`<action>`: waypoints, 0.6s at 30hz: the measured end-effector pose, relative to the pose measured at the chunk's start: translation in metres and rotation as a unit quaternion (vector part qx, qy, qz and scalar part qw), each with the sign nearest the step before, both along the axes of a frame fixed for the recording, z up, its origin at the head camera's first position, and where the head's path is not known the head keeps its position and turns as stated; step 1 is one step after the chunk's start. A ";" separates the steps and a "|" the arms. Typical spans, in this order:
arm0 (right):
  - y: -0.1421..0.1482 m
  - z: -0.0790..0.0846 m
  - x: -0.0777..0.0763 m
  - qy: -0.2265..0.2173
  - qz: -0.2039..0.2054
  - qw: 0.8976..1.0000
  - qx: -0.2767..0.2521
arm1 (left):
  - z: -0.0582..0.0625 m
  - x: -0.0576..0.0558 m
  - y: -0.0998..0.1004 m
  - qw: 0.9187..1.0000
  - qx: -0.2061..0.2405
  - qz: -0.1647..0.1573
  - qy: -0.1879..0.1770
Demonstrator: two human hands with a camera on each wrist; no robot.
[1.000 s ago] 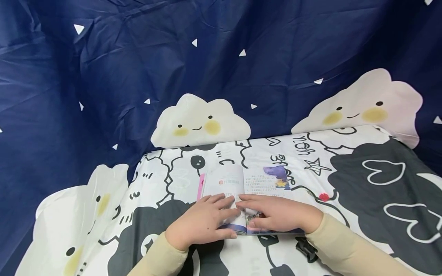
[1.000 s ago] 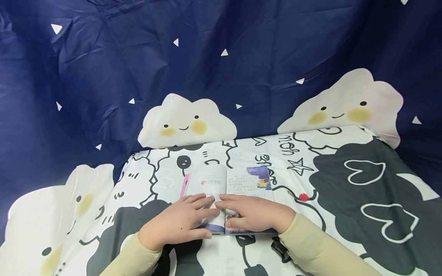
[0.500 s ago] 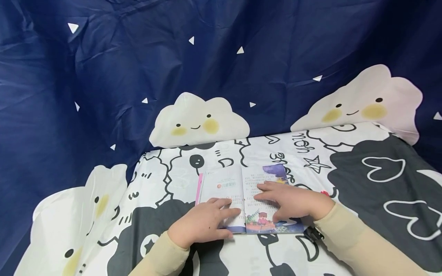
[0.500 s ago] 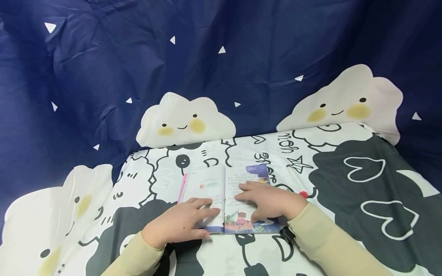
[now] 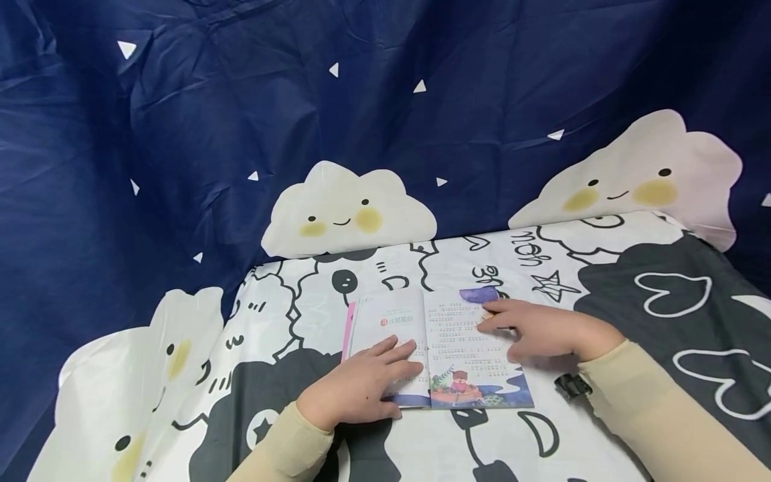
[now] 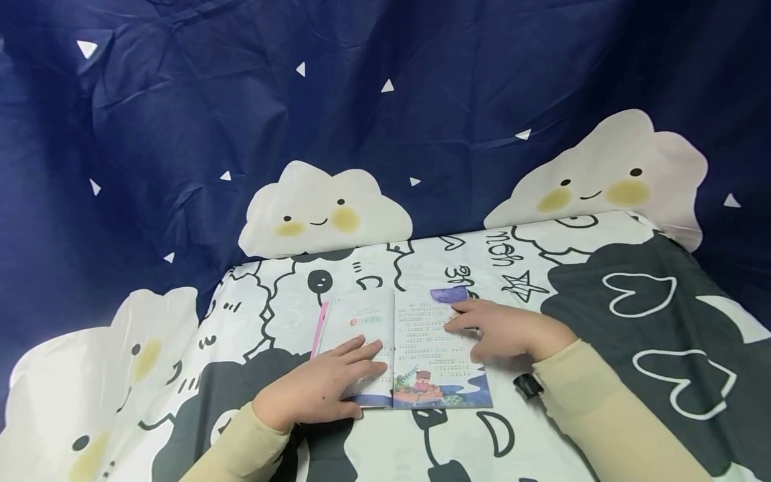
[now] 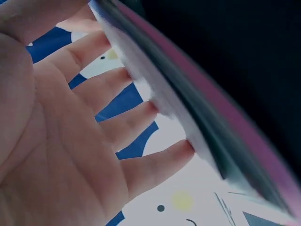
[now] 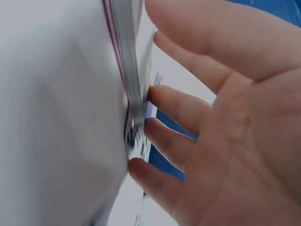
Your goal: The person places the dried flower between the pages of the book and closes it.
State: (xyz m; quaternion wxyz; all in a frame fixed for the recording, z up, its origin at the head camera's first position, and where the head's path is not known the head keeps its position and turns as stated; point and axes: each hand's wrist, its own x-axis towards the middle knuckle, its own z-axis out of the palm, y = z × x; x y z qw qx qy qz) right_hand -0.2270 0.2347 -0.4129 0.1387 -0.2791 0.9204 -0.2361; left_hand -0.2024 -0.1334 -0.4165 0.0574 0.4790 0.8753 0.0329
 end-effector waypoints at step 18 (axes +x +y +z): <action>0.084 -0.005 -0.018 0.004 -0.078 0.996 -0.036 | -0.001 -0.002 -0.001 1.000 -0.017 -0.002 -0.014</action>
